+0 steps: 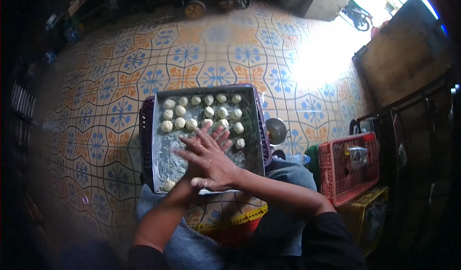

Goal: The person picks up pieces of dough from a tray and rolls them into balls between their palms before placing them back onto the tray.

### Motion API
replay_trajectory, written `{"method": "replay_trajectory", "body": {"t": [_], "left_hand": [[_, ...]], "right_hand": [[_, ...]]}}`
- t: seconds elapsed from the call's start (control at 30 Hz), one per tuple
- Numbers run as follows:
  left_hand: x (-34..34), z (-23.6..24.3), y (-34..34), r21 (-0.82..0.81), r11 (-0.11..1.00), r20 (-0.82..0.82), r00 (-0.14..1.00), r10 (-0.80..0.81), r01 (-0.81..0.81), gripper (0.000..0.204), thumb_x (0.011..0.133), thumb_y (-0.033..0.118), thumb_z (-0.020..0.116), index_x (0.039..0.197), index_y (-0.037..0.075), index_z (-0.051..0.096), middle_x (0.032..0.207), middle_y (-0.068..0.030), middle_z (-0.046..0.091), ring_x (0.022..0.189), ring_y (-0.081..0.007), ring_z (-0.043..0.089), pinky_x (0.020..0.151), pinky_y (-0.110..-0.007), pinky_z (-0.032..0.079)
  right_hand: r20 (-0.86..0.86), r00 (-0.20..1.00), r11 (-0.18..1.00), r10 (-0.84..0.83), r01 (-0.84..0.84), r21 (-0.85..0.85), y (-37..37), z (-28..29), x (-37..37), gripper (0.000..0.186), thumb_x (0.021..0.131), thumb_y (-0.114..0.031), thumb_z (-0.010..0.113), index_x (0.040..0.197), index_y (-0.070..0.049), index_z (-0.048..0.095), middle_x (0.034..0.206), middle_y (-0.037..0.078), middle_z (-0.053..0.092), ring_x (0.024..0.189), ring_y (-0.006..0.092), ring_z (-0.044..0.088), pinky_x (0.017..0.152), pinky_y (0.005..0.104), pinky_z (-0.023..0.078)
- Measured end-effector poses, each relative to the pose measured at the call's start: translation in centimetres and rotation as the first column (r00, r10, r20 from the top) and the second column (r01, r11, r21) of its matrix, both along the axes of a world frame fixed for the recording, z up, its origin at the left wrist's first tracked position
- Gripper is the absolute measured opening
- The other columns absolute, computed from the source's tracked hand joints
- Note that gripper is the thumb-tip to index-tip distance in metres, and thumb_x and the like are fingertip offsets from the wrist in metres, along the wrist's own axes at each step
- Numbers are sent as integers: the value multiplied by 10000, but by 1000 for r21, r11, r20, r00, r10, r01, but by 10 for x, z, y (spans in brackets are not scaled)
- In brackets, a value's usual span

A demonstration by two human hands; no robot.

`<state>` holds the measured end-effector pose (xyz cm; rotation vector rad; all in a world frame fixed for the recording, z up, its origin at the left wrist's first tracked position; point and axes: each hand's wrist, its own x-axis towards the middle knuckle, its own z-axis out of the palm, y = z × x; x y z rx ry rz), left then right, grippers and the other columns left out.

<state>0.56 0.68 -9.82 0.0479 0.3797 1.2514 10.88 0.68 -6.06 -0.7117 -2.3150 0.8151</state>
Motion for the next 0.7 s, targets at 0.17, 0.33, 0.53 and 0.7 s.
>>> {"method": "replay_trajectory", "body": {"t": [0.17,0.33,0.53,0.7], "left_hand": [[-12,-3,45,-298,950,-532,842,-84,-94,232,954,323,536,943,101,601,655,40,465,453,-67,352,398,-241,246],[-10,-68,42,-458,881,-641,643,-419,118,334,917,355,557,1108,86,609,903,-51,539,709,-154,511,602,-312,433],[3,-108,42,-370,927,-757,562,-334,52,490,936,366,576,1362,126,544,1198,-78,531,1126,-262,535,1103,-508,375],[17,-103,42,-324,908,-801,434,-412,264,505,964,218,605,1453,124,516,1415,-154,563,1362,-320,506,1157,-522,342]], "right_hand": [[44,944,941,-327,321,105,55,41,50,740,904,-653,516,1464,-170,540,1614,158,382,1514,412,296,1174,685,140],[-250,782,820,-571,530,-216,92,40,93,602,1071,-530,339,1365,-78,607,1300,236,603,1233,426,568,1037,493,437],[-60,822,805,-566,536,-256,88,28,113,555,1075,-511,351,1383,-125,604,1368,190,569,1278,385,552,1055,507,396],[-71,820,792,-568,522,-317,87,34,129,547,1054,-532,379,1353,-142,620,1371,156,572,1257,382,561,1017,564,376]]}}
